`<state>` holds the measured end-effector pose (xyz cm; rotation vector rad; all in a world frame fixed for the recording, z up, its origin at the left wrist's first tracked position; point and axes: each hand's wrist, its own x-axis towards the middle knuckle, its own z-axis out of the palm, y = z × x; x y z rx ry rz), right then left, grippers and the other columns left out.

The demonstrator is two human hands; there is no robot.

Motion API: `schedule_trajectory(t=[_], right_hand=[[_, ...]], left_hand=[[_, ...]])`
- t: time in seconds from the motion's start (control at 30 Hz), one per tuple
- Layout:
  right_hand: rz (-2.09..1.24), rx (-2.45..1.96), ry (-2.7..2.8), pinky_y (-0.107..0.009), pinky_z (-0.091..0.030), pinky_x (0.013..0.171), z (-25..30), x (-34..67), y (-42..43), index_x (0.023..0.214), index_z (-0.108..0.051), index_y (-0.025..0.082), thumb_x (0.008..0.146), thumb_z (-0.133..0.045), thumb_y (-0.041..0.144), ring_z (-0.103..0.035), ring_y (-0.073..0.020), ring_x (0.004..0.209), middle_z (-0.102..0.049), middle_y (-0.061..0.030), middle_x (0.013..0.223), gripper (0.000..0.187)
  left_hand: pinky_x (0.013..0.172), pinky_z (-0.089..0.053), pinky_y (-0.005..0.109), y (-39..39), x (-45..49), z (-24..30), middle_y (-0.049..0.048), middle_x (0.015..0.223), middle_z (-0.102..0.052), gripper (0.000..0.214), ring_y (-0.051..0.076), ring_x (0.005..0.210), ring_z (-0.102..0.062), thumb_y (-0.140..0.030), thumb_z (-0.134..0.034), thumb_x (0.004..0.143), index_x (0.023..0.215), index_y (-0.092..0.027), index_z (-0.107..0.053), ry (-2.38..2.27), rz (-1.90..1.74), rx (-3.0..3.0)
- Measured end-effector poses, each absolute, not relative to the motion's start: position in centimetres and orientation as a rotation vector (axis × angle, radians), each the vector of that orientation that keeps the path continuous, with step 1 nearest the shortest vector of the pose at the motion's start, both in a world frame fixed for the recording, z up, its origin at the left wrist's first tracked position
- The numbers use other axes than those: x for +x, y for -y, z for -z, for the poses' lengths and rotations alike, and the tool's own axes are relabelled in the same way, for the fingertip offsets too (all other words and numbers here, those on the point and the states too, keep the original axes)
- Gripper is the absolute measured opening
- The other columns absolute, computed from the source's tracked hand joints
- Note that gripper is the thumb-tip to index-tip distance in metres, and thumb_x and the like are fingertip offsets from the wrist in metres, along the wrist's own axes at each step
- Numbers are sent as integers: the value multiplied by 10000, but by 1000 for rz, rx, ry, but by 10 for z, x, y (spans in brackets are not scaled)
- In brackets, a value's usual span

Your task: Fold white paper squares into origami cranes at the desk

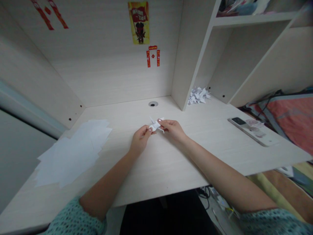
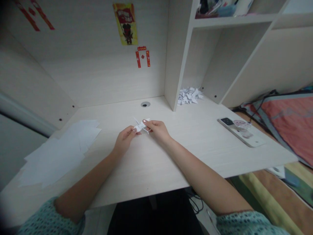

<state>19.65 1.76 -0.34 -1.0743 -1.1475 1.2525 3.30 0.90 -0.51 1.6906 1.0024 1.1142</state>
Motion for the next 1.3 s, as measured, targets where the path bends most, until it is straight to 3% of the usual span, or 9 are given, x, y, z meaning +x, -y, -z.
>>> schedule_trajectory(t=[0.6, 1.0, 1.3], right_hand=[[-1044, -1103, 1312, -246, -267, 514, -2, 192, -12, 495, -482, 170, 705, -586, 536, -365, -91, 492, -430, 36, 485, 434], [-1403, -931, 1119, -254, -225, 518, 5, 192, -15, 501, -507, 157, 703, -608, 507, -339, -83, 495, -447, 32, 498, 417], [-1547, -937, 1032, -249, -288, 527, 8, 193, -19, 556, -531, 161, 684, -631, 495, -392, -98, 521, -472, 23, 540, 371]], left_hand=[[670, -404, 232, -10, 35, 10, -7, 696, -587, 257, 134, 688, -532, -410, -515, 785, 725, -171, -589, -1061, -1113, 1687], [668, -380, 229, -14, 34, 10, -10, 694, -549, 218, 129, 695, -500, -362, -504, 801, 717, -168, -557, -990, -1112, 1670], [600, -334, 224, -14, 33, 9, -30, 625, -486, 219, 112, 622, -443, -354, -493, 806, 695, -174, -545, -1021, -1110, 1682]])
